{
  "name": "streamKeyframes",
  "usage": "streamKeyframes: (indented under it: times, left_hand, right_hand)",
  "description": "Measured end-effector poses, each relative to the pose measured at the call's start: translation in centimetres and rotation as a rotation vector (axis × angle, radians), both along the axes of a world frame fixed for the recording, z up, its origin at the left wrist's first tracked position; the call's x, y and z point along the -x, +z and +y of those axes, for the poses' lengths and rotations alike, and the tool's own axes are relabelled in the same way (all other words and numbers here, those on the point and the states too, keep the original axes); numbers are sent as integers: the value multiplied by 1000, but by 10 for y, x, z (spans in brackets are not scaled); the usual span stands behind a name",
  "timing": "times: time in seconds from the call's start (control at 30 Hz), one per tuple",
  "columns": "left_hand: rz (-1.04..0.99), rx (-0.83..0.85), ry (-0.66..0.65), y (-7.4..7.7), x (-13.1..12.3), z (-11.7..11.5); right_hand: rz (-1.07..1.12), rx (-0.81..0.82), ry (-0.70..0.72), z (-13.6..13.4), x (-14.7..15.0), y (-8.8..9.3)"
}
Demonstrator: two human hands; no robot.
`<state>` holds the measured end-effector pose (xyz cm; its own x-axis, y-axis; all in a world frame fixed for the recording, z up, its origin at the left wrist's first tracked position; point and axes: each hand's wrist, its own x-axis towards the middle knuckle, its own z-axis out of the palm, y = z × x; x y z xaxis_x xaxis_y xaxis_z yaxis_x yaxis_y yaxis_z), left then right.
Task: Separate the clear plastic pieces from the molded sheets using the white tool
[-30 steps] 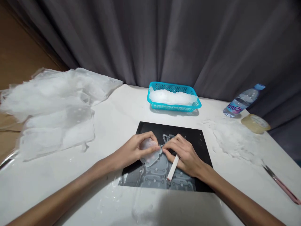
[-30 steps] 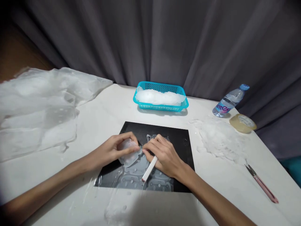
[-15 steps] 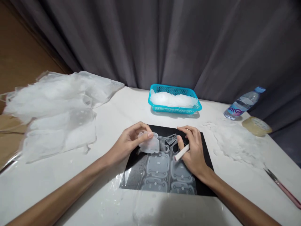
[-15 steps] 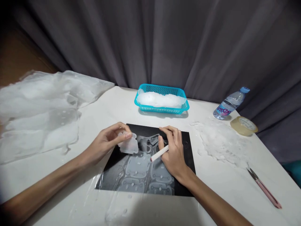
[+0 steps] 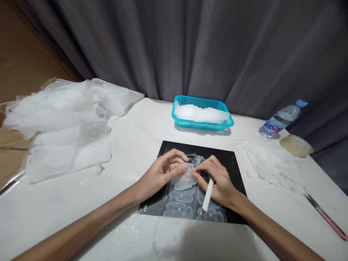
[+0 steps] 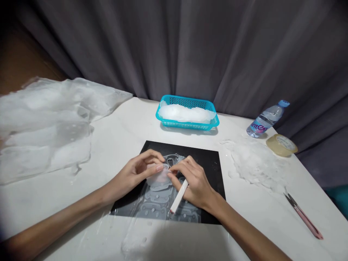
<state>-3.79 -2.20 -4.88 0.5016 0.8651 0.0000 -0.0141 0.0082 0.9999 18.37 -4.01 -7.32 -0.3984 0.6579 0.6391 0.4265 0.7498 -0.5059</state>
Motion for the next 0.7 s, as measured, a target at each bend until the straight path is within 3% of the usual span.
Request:
streamKeyframes:
  times: [0.27, 0.7]
  left_hand:
    - [260, -208, 44, 2, 6, -4]
    - [123, -98, 71, -6, 4, -5]
  right_hand:
    - [54, 119, -5, 0, -3, -2]
    - [29, 102, 18, 0, -4, 3]
